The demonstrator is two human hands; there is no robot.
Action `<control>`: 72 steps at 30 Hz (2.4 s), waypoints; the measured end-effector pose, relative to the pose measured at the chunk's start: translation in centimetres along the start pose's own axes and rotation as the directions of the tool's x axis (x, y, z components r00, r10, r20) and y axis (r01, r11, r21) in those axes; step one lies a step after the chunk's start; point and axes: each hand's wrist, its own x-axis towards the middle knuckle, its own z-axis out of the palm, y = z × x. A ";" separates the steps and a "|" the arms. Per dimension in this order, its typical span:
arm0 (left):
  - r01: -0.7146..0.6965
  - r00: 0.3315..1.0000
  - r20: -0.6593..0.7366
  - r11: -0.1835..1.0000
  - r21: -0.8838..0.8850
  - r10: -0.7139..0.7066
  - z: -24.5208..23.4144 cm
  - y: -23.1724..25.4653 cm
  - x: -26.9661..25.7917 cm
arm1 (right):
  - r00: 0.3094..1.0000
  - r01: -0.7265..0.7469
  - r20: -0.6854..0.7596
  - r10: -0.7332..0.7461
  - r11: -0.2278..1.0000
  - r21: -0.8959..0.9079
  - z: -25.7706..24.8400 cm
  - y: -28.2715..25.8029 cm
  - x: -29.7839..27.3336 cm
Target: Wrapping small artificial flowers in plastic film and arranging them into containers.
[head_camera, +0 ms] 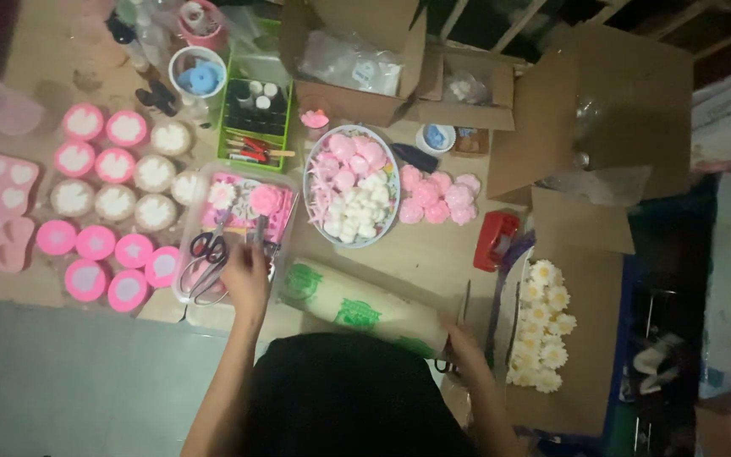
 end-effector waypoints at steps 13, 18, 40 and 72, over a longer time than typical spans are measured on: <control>-0.161 0.946 0.313 0.955 0.247 0.078 3.9 -5.8 -4.7 | 0.800 0.363 0.379 -0.466 0.877 0.314 0.8 -1.8 2.1; -0.096 0.916 0.401 0.963 0.252 -0.014 2.9 -6.1 -6.7 | 0.881 0.226 0.326 -0.342 0.911 0.345 0.9 -5.5 8.0; -0.130 0.979 0.183 0.967 0.218 0.090 0.3 -3.2 -12.4 | 0.341 0.839 0.684 -0.645 -0.120 -0.531 12.5 -18.2 -8.3; -0.200 0.973 0.206 0.812 0.548 0.101 6.0 -10.6 -5.3 | 0.252 0.893 0.534 -0.807 -0.018 -0.449 10.8 -14.8 -8.4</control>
